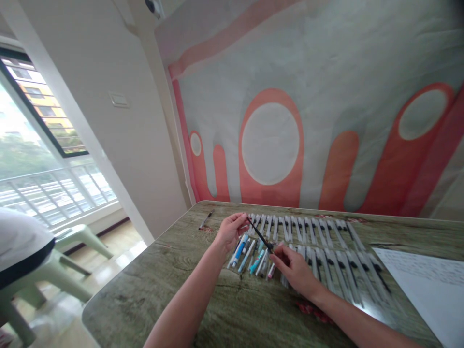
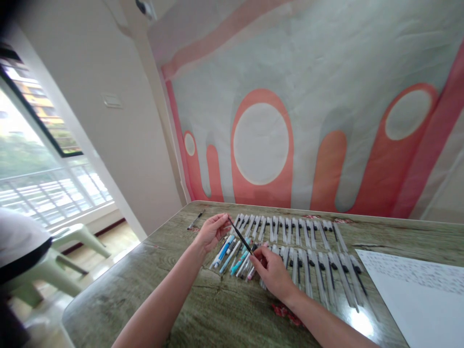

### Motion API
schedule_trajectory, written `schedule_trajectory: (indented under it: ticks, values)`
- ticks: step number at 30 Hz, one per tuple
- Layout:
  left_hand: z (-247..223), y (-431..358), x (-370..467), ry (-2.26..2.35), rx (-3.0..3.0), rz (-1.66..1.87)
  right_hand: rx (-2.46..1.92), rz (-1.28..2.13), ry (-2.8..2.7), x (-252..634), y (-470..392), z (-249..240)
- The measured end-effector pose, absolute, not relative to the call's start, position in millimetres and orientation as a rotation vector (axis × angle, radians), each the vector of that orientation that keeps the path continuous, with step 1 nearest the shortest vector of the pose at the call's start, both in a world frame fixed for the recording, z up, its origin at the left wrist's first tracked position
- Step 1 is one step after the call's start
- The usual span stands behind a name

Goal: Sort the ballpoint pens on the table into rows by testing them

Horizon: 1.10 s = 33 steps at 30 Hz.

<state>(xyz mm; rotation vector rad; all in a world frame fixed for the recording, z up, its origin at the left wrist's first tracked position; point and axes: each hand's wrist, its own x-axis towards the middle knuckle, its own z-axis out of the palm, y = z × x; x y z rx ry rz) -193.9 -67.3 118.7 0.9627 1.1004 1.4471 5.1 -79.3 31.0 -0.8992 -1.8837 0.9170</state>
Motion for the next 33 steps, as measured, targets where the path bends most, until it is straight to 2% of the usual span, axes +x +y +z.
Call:
schedule_trajectory:
  ticks: [6,8,10,14,16,24,29,33]
  values:
    - [144.9,-64.0,-231.5,1.063,0.918,2.022,-0.865,0.895,-1.920,6.5,-81.7,37.0]
    - [147.1,-63.8,-235.5,1.039,0.906,2.097,-0.872,0.883,-1.899,7.2,-81.7,38.8]
    - [142.7,-64.5,-229.9,1.082,0.936,1.988,-0.888,0.878,-1.852,7.5,-81.3,39.7]
    - [116.7,-67.0,-195.1,1.129,0.978,1.525,-0.896,0.990,-1.762,6.8,-80.5,39.6]
    - [102.7,-68.2,-175.1,1.088,0.992,1.435,-0.897,1.063,-1.738,5.9,-80.8,39.6]
    - [89.6,-73.7,-148.1,1.046,0.948,1.530,-0.814,1.323,-1.704,0.4,-85.9,39.2]
    - [85.6,-75.0,-144.2,1.045,0.870,1.553,-0.828,1.312,-1.683,0.4,-85.7,38.1]
    - [74.7,-74.6,-140.3,1.038,0.878,1.422,-0.838,1.262,-1.682,0.9,-82.6,36.2]
